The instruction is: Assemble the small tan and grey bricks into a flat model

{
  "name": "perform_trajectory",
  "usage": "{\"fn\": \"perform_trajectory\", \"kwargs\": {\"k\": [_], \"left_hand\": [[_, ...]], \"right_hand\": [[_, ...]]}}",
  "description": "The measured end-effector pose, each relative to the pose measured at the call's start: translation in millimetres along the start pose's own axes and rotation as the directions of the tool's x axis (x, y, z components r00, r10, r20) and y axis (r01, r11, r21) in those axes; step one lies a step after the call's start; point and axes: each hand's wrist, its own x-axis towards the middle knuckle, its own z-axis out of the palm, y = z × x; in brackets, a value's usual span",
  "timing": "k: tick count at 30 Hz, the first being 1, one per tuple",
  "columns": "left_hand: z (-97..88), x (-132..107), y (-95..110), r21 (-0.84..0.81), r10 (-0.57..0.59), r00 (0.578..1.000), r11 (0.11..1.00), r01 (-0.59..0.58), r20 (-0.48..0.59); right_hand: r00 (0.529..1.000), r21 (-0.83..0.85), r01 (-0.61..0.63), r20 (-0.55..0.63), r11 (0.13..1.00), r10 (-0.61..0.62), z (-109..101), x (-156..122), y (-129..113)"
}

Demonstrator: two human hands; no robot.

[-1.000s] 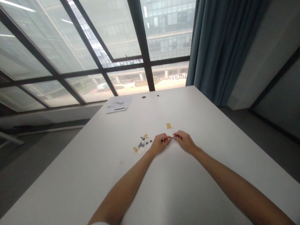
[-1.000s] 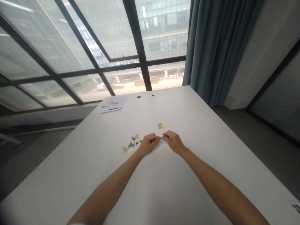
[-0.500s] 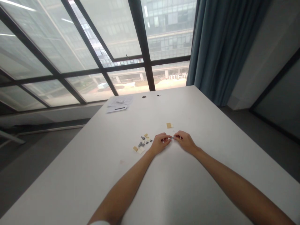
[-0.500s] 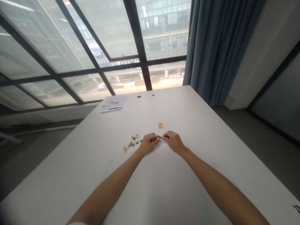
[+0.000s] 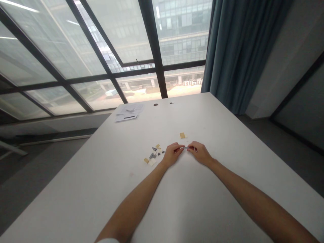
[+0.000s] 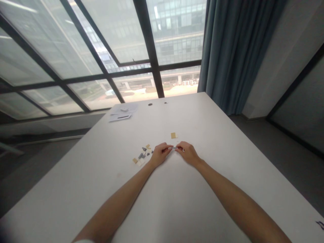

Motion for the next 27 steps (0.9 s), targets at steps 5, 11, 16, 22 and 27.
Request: {"fn": "perform_trajectory", "kwargs": {"k": [5, 11, 16, 22, 27], "left_hand": [[0.8, 0.3, -2.5, 0.018, -0.015, 0.999, 1.000, 0.015, -0.043], [0.6, 0.1, -5.2, 0.034, -0.027, 0.998, 0.999, 0.030, -0.063], [0.5, 0.8, -4.6, 0.022, -0.041, 0.996, 0.999, 0.043, -0.081], [-0.1, 1.5, -1.9, -0.002, -0.039, 0.995, 0.999, 0.039, -0.087], [-0.9, 1.1, -1.8, -0.017, -0.032, 0.996, 0.999, 0.030, -0.082]], "right_hand": [[1.000, -0.001, 0.012, 0.009, 1.000, -0.012, 1.2, -0.9, 2.1], [1.000, -0.004, 0.011, 0.019, 1.000, -0.011, 0.6, -0.6, 1.4], [0.999, -0.002, 0.022, 0.028, 1.000, -0.022, 0.5, -0.3, 0.7], [0.998, 0.013, 0.043, 0.051, 0.999, -0.044, 0.5, -0.1, 1.8], [0.998, 0.027, 0.041, 0.047, 0.999, -0.043, 0.1, -0.8, 2.6]]}}
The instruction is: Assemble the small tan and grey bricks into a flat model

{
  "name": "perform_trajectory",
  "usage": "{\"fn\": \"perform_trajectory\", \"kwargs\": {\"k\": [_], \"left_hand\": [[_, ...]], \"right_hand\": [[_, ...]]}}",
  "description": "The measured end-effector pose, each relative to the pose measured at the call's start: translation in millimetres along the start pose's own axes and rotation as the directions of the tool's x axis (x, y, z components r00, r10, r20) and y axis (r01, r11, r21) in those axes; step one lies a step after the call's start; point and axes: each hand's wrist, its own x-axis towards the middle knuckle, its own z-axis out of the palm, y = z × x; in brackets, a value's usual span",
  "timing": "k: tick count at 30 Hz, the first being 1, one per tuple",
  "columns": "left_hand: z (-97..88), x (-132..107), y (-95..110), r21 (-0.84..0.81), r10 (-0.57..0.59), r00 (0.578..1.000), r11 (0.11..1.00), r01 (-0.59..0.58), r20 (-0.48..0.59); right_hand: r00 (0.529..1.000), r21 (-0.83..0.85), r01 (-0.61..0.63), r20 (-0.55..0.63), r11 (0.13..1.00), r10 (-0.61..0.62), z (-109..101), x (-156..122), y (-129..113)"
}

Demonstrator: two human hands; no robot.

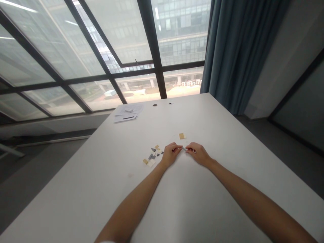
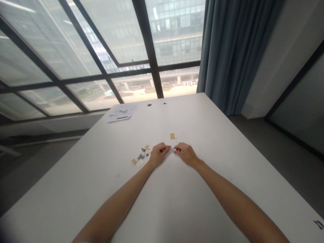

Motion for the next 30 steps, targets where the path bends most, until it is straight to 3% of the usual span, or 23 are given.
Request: {"fn": "perform_trajectory", "kwargs": {"k": [8, 30], "left_hand": [[0.4, 0.2, -1.5, -0.027, 0.002, 0.999, 1.000, -0.001, 0.033], [0.1, -0.3, 1.2, -0.009, 0.004, 1.000, 1.000, -0.004, 0.008]], "right_hand": [[0.997, 0.022, 0.054, 0.052, 0.998, -0.055, 0.7, -0.1, 0.7], [0.995, 0.076, 0.028, 0.095, 0.997, -0.035, -0.6, -1.4, -2.9]]}}
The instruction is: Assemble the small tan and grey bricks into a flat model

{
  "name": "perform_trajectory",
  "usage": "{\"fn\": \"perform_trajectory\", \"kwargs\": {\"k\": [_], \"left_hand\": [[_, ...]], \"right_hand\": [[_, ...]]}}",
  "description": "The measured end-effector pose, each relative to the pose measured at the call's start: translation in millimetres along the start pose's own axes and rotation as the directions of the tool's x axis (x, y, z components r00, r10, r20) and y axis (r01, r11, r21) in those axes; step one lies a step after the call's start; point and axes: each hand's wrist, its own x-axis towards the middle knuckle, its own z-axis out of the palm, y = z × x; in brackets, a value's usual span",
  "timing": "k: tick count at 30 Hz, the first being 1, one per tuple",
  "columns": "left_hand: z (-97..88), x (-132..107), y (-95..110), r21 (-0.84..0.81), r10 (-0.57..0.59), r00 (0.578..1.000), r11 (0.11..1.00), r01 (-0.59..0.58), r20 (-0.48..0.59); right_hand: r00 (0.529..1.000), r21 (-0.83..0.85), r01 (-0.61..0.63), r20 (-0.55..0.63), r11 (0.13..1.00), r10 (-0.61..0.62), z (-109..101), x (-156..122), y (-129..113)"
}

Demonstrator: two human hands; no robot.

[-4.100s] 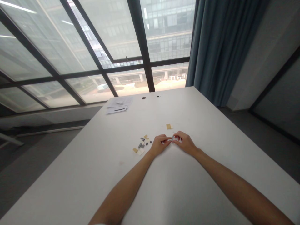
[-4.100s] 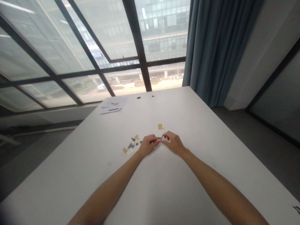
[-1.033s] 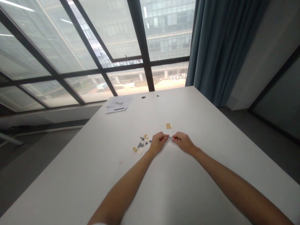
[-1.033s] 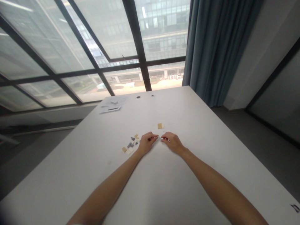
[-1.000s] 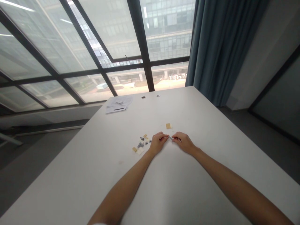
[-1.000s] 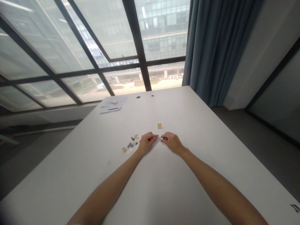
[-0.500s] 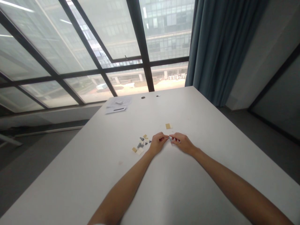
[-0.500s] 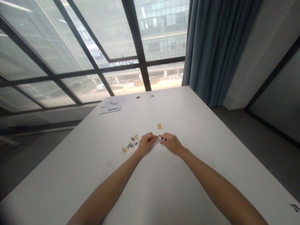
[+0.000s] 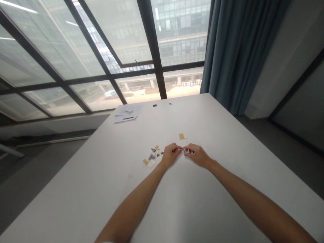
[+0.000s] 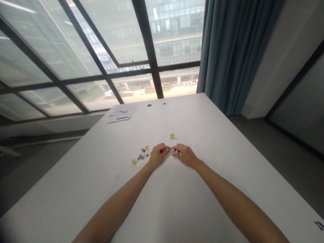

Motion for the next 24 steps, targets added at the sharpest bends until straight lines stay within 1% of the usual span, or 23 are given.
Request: {"fn": "perform_trajectory", "kwargs": {"k": [12, 17, 24], "left_hand": [[0.2, -0.9, -1.9, 0.038, 0.030, 0.999, 0.999, -0.030, 0.019], [-0.1, -1.3, -1.7, 0.063, 0.023, 0.999, 0.998, -0.025, 0.032], [-1.1, -0.8, 1.8, 0.053, 0.015, 0.998, 0.998, -0.018, 0.058]], "right_hand": [[1.000, 0.001, 0.005, 0.017, 1.000, -0.005, 0.3, -0.1, -0.4], [1.000, 0.001, 0.002, 0.023, 1.000, -0.002, 0.0, -0.5, -0.7], [0.999, -0.011, -0.001, 0.032, 1.000, 0.002, 0.3, -0.4, -1.5]]}}
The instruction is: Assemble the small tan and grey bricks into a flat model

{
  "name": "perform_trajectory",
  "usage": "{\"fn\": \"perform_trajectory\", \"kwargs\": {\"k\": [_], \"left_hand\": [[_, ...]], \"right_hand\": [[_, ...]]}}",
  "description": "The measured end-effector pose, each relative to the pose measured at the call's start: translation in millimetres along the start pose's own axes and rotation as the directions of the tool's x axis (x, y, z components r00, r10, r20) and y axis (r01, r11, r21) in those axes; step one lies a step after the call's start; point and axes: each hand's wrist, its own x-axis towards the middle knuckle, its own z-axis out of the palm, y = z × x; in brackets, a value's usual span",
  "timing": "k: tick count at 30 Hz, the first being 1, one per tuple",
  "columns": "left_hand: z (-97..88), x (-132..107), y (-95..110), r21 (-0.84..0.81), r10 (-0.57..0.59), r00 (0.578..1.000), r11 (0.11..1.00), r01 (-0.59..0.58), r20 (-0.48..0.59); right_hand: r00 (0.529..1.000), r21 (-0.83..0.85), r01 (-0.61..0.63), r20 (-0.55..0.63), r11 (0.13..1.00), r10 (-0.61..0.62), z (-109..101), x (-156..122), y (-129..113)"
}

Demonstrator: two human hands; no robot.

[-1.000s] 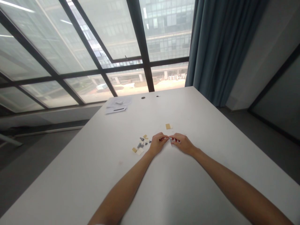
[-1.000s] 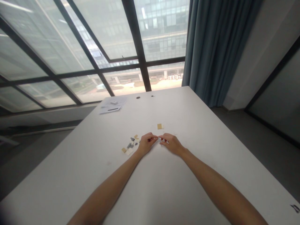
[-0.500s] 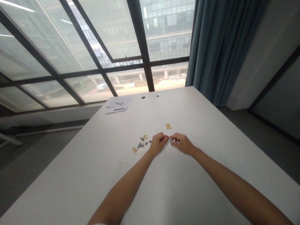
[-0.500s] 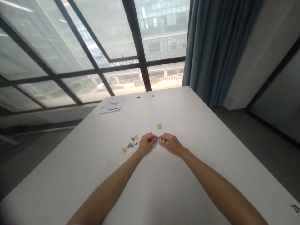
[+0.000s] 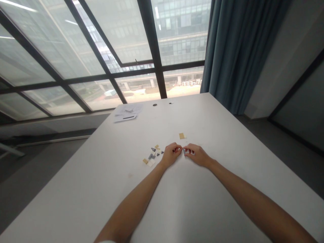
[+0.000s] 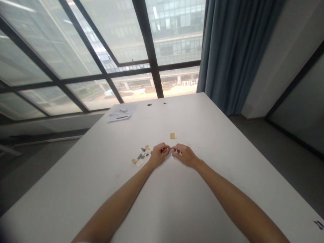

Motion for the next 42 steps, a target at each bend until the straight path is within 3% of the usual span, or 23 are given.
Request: {"fn": "perform_trajectory", "kwargs": {"k": [23, 42], "left_hand": [[1.0, -0.4, 2.7, -0.024, -0.009, 1.000, 1.000, 0.008, -0.019], [1.2, -1.0, 3.0, -0.048, 0.026, 0.996, 0.999, -0.022, 0.089]], "right_hand": [[0.998, -0.047, -0.013, -0.057, 0.999, 0.010, -2.8, 0.8, -8.0], [0.992, -0.076, -0.038, -0.123, 0.996, 0.028, 1.1, -0.6, 0.2]]}}
